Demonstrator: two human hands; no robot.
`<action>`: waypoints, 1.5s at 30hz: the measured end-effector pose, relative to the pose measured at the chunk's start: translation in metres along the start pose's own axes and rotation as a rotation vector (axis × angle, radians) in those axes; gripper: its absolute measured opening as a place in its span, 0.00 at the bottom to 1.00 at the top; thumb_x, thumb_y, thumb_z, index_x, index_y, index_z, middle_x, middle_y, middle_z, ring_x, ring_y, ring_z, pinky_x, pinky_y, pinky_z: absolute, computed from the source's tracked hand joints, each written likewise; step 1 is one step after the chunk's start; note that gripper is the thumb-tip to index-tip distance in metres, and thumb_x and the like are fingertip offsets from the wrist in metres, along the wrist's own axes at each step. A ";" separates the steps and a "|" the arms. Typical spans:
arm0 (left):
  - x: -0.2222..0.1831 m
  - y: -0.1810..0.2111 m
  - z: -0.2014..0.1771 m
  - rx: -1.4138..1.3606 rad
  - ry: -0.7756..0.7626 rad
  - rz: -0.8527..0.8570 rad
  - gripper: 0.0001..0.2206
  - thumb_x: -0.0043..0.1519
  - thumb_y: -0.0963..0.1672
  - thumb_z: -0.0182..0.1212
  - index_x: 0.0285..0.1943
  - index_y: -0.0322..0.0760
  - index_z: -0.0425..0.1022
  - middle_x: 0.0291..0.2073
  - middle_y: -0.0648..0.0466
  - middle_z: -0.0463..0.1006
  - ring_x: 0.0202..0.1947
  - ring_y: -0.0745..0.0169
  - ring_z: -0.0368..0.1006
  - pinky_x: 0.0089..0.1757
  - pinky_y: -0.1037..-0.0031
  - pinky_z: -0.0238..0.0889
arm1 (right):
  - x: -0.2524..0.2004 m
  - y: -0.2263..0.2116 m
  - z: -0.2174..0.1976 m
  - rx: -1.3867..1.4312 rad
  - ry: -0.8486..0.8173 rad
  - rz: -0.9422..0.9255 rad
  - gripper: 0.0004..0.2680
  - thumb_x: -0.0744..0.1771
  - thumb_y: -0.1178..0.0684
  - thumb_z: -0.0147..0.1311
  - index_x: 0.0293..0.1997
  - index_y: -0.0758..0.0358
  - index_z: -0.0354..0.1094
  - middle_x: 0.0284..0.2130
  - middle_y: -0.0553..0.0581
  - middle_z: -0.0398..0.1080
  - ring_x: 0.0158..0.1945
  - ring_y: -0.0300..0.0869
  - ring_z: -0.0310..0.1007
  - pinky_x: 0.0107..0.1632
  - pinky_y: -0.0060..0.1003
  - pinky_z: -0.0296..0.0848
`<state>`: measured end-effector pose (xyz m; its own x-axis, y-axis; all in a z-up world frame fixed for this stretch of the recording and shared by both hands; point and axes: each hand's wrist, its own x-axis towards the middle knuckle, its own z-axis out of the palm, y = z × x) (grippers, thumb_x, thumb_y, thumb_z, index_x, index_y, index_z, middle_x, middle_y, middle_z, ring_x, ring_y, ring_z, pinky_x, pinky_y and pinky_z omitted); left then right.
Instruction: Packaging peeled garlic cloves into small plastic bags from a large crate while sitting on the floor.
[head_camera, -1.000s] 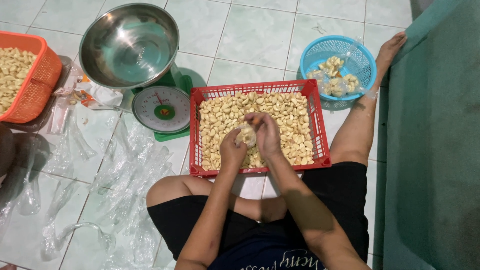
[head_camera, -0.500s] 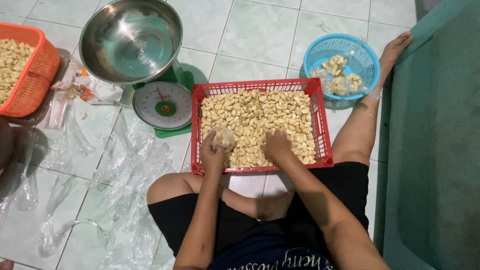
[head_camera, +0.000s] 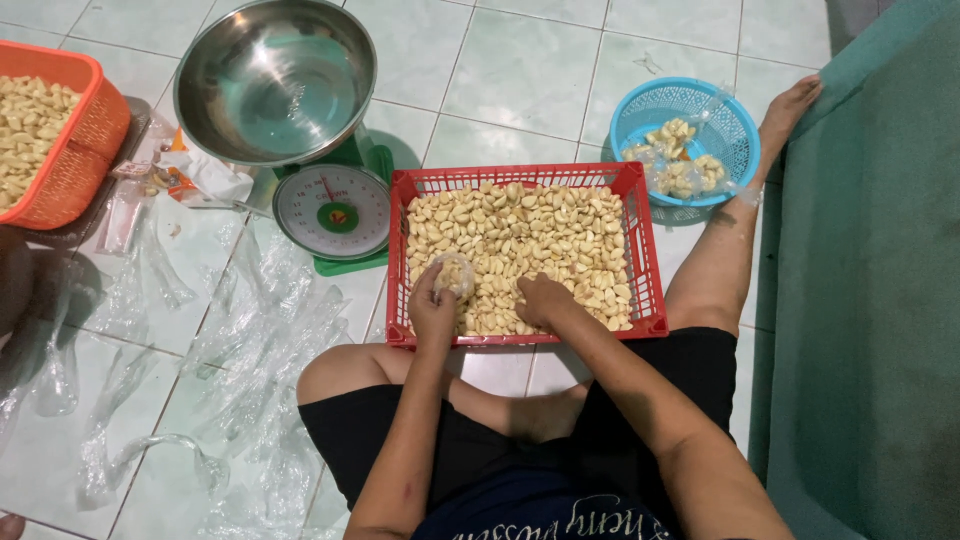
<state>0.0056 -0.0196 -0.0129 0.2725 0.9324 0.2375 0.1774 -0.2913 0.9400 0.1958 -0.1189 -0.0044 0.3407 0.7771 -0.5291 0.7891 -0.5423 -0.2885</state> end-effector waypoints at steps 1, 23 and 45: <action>-0.001 0.004 0.002 -0.002 0.000 0.002 0.25 0.51 0.36 0.54 0.59 0.38 0.80 0.53 0.39 0.77 0.58 0.41 0.73 0.50 0.68 0.69 | 0.004 0.003 0.004 -0.001 0.003 0.000 0.18 0.66 0.42 0.54 0.60 0.57 0.66 0.54 0.76 0.65 0.55 0.72 0.73 0.55 0.61 0.73; -0.017 0.036 0.044 -0.050 -0.237 -0.069 0.25 0.51 0.37 0.57 0.59 0.41 0.80 0.53 0.42 0.77 0.60 0.43 0.72 0.55 0.65 0.68 | 0.045 0.080 0.011 2.283 -0.125 -0.261 0.16 0.72 0.41 0.44 0.55 0.63 0.70 0.45 0.73 0.76 0.44 0.55 0.82 0.31 0.35 0.82; -0.015 0.036 0.059 0.042 -0.282 0.002 0.23 0.50 0.38 0.57 0.57 0.31 0.80 0.51 0.39 0.79 0.57 0.38 0.74 0.56 0.60 0.66 | -0.020 -0.034 -0.043 1.810 0.554 -0.648 0.07 0.67 0.52 0.49 0.37 0.66 0.65 0.36 0.67 0.74 0.44 0.48 0.79 0.54 0.44 0.78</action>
<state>0.0639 -0.0568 0.0032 0.5237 0.8374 0.1563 0.2142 -0.3070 0.9273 0.1844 -0.1021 0.0501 0.6416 0.7573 0.1220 -0.3774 0.4501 -0.8093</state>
